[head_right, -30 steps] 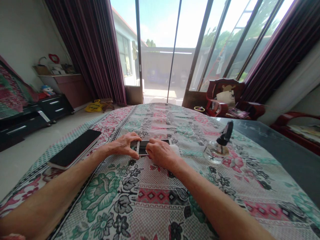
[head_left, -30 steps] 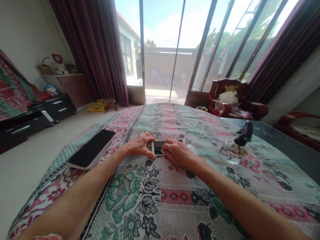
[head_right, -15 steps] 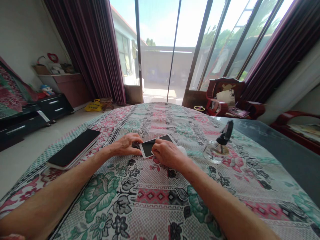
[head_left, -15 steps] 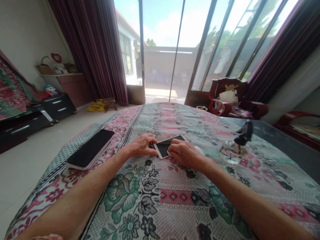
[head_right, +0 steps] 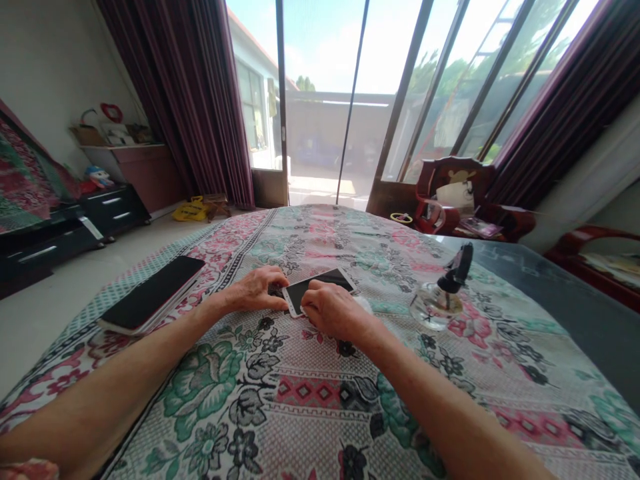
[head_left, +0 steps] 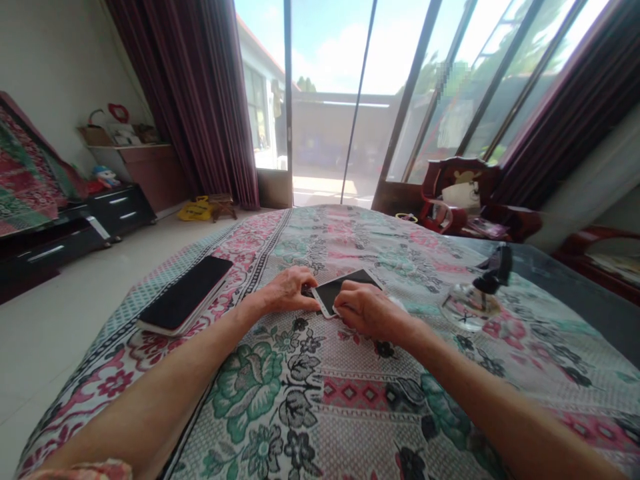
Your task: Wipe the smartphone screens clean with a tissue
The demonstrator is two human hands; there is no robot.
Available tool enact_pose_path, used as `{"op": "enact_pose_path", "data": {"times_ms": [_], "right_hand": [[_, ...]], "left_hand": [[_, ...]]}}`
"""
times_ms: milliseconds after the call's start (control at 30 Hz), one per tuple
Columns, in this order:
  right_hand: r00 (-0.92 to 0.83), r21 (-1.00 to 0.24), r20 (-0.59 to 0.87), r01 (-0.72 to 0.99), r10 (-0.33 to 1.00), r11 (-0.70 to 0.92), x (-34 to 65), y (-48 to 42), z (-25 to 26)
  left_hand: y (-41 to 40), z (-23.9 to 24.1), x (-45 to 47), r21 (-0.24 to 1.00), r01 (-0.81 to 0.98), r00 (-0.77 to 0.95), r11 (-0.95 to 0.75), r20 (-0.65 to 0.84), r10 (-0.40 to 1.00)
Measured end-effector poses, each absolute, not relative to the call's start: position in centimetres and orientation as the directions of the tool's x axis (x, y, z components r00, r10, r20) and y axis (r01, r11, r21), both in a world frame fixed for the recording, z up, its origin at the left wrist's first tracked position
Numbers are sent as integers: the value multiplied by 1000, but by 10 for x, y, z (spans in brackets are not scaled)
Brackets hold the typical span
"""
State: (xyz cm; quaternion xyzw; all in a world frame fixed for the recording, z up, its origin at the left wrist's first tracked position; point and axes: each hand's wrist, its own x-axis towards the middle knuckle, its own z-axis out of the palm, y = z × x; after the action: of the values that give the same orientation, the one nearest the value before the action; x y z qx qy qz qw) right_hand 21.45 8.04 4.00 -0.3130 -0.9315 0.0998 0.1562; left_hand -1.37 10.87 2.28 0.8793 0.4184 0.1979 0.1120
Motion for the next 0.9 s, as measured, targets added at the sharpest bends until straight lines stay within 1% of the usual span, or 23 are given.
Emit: {"op": "enact_pose_path", "data": {"times_ms": [67,133,167,233,267,300,367,433,500,567,600,733,900], "right_hand": [[-795,-329,212,490,568,808,211,78,41],[-768,-378,249,483,590,790,215,81,43],[-715,-395,293,514,635,761,220,86,45],[-530,-432,394,614,751,660,237,98,48],[-426,-461,403,670,810,582,246,104,50],[-338,-501,379,708,862,498,255,110,52],[-222,-601,263,724,939,339,268,118,53],[-200,-715,123,661,972,227,272,119,53],[-220,-815,1,565,975,128,269,117,50],[-231,-880,-70,473,970,49,262,114,48],[-237,-903,-81,428,968,29,258,112,46],[-287,-966,4,247,958,78,246,108,40],[-294,-987,115,77,949,143,238,108,27]], "left_hand": [[108,22,-13,367,685,574,-629,260,777],[108,21,-12,360,681,583,-638,261,769],[108,21,-12,355,682,587,-640,258,768],[108,21,-11,350,689,587,-635,244,772],[108,22,-10,352,693,585,-629,235,776],[108,23,-10,356,697,583,-623,226,781],[107,25,-9,356,703,580,-615,213,786],[106,27,-9,351,708,581,-613,205,788],[105,28,-8,348,711,579,-611,204,789],[104,29,-7,349,709,581,-612,203,788],[103,30,-7,351,703,588,-618,201,784],[100,32,-5,379,644,654,-665,178,735],[99,36,-7,428,585,703,-689,157,694]]}}
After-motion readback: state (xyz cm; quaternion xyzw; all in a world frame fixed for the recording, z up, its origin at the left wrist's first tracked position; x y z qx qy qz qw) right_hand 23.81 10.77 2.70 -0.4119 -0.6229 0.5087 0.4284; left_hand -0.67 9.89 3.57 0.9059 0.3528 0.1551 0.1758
